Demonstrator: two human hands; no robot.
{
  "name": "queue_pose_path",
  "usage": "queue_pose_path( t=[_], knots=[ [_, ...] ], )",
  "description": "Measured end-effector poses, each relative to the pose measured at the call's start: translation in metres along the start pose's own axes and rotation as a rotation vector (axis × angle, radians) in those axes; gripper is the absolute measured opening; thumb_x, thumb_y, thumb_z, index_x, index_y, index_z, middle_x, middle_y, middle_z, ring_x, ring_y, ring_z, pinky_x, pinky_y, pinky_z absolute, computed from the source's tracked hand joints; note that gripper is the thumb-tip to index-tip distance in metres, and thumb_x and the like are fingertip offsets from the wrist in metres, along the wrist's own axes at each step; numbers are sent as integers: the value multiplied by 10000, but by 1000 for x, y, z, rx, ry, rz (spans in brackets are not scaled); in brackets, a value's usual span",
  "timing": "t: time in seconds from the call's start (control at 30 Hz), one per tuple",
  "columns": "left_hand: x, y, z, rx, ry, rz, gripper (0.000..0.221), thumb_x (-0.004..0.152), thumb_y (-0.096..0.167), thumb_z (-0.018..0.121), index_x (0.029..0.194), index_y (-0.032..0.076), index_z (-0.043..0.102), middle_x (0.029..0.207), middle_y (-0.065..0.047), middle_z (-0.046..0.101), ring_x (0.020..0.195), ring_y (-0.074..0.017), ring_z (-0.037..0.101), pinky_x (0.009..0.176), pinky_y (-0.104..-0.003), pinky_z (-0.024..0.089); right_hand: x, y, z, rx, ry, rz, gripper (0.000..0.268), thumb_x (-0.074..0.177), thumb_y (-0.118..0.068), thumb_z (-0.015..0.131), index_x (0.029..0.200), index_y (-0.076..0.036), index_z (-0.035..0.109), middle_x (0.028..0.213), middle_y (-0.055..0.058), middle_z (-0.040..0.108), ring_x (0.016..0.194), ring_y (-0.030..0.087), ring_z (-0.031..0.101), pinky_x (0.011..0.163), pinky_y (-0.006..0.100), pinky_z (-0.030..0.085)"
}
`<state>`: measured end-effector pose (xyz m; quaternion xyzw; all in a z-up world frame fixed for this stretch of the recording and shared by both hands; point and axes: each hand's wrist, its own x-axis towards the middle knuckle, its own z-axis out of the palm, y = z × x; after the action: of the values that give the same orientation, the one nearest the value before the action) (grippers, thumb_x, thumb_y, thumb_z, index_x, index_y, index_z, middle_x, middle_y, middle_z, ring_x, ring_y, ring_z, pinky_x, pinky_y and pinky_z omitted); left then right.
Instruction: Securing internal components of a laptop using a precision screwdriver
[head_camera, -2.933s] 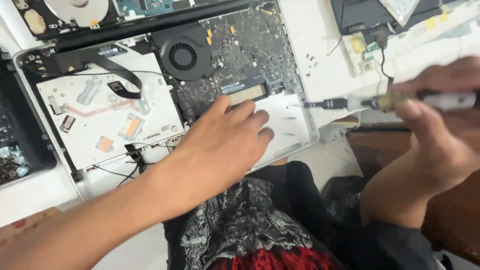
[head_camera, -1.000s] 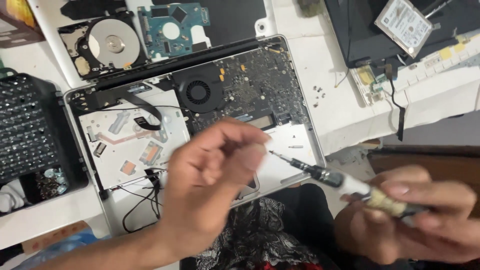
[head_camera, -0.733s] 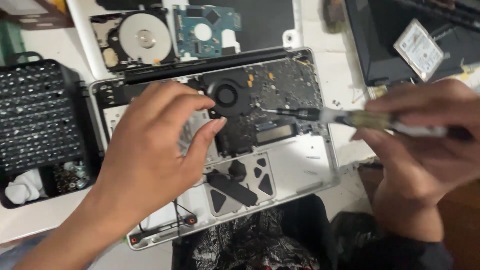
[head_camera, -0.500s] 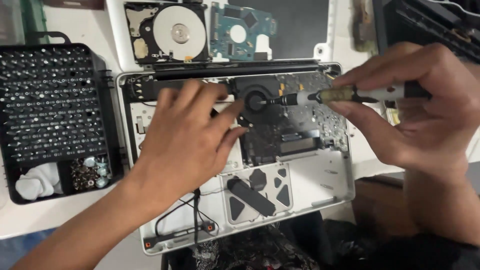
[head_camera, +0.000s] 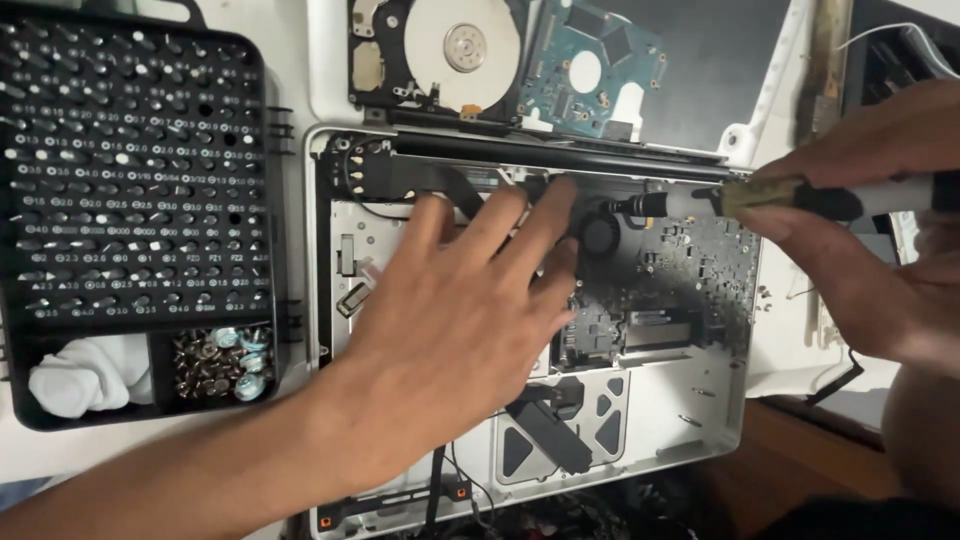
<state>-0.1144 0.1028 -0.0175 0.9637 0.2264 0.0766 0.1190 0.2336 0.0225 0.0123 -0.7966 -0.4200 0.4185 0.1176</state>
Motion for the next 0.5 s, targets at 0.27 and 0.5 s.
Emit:
queue_pose_path(
  t=[0.27, 0.5],
  knots=[
    [1, 0, 1, -17, 1, -16, 350, 942, 451, 543, 1198, 247, 667, 1576, -161, 476, 1268, -289, 516, 835, -506, 461, 8, 13, -3, -103, -112, -233, 517, 1039, -253, 315, 1489, -39, 453, 1600, 81, 441, 1506, 220, 394, 1307, 393, 258],
    [1, 1, 2, -23, 15, -22, 347, 936, 448, 559, 1189, 239, 675, 1573, -159, 480, 1251, -280, 528, 840, -505, 468, -10, -45, 15, -295, 197, -545, 150, 1045, -149, 633, 1101, -25, 695, 1107, 76, 649, 1012, 185, 631, 997, 292, 477]
  ],
)
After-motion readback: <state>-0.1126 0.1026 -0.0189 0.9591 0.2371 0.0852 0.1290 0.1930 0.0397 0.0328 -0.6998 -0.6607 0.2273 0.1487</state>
